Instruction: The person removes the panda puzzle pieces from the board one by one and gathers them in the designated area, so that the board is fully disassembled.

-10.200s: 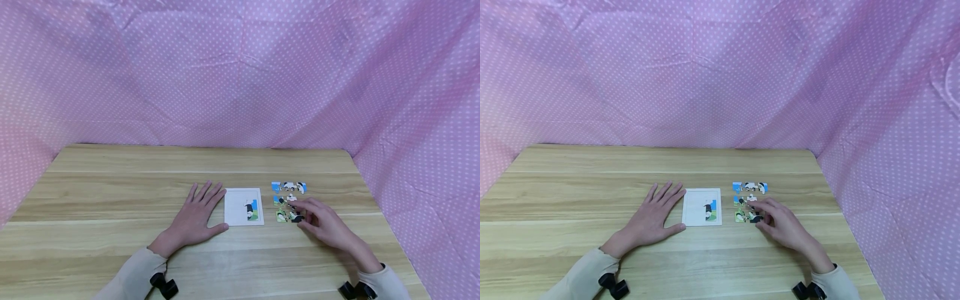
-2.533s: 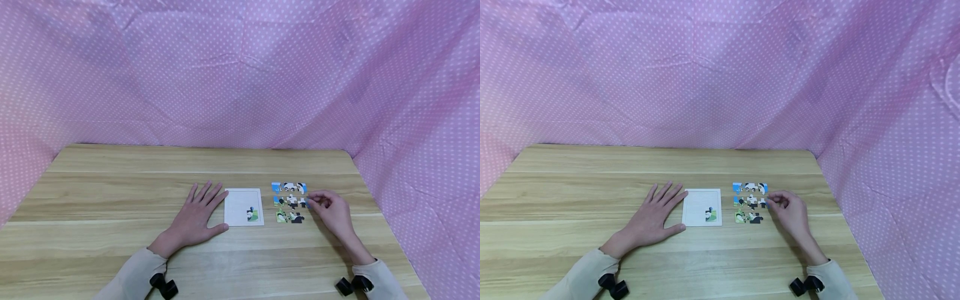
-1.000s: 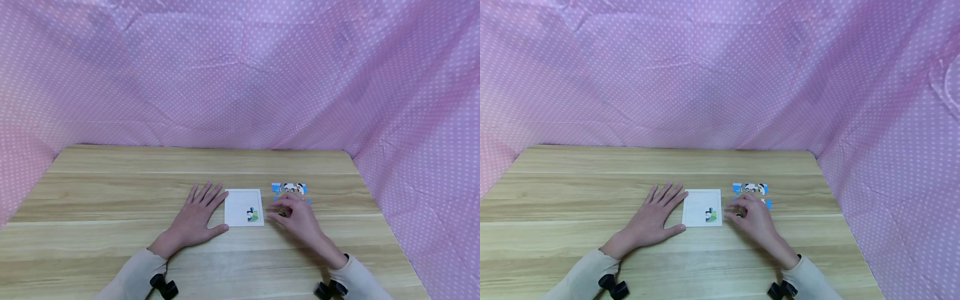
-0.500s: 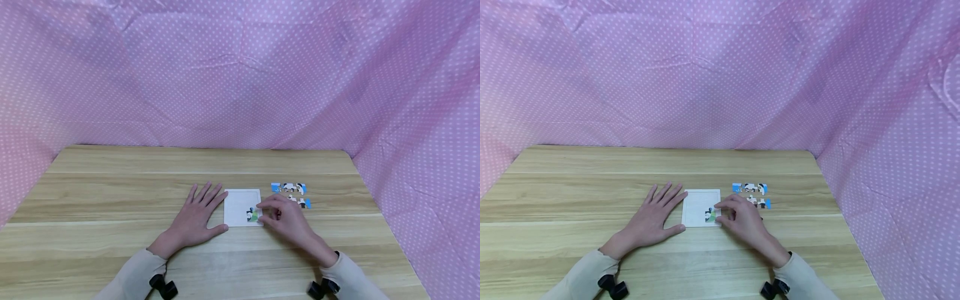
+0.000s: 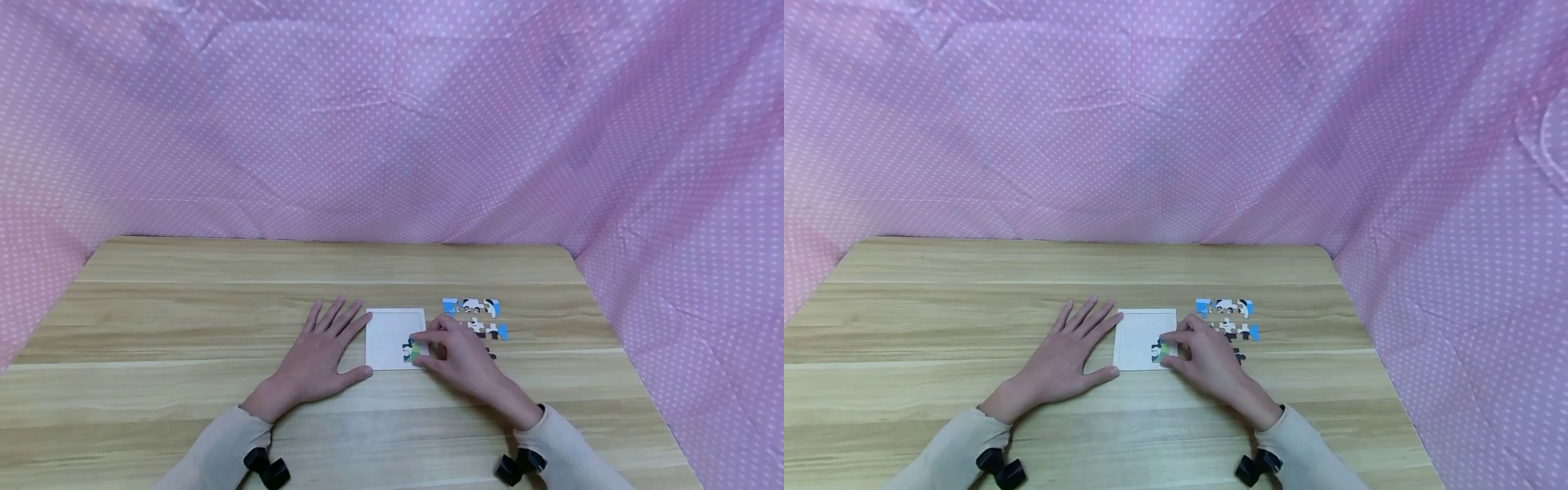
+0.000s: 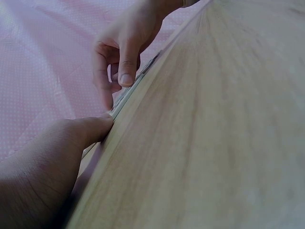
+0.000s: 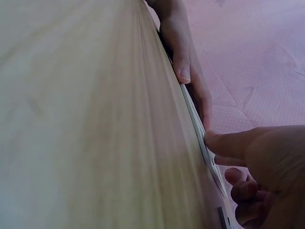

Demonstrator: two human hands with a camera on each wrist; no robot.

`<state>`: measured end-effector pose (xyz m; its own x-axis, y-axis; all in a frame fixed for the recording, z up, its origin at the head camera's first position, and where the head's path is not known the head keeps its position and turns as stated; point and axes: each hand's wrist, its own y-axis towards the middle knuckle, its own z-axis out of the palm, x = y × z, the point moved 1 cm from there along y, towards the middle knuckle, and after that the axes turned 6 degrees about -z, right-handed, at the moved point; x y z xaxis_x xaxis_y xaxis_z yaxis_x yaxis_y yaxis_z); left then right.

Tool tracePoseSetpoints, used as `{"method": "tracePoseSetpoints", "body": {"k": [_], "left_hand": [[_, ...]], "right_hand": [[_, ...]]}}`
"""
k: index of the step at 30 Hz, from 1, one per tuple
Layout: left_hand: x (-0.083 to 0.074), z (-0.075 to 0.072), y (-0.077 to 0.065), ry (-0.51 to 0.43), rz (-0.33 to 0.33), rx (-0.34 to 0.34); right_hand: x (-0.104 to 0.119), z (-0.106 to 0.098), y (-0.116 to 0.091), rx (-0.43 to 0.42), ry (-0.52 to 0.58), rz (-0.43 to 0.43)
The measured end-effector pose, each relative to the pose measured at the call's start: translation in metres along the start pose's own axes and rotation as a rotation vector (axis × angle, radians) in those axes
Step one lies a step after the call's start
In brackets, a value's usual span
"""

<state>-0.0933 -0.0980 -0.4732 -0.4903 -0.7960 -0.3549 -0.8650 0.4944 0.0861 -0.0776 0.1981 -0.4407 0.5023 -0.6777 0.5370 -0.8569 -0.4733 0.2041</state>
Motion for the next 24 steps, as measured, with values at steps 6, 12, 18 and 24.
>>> {"method": "tracePoseSetpoints", "body": {"k": [6, 12, 18, 24], "left_hand": [[0.0004, -0.0006, -0.0002, -0.001, 0.001, -0.002], [0.0006, -0.001, -0.0003, -0.004, 0.001, -0.004], [0.0007, -0.0007, -0.0008, -0.005, 0.003, -0.005], [0.0006, 0.0001, -0.0004, -0.004, 0.002, -0.001]], "right_hand": [[-0.0002, 0.0006, 0.0011, 0.009, -0.017, 0.009], [0.0008, 0.0024, 0.0035, -0.006, -0.024, 0.008], [0.0016, 0.0037, 0.0051, -0.02, -0.038, 0.029], [0.0013, 0.0025, 0.0035, -0.049, -0.044, 0.061]]}}
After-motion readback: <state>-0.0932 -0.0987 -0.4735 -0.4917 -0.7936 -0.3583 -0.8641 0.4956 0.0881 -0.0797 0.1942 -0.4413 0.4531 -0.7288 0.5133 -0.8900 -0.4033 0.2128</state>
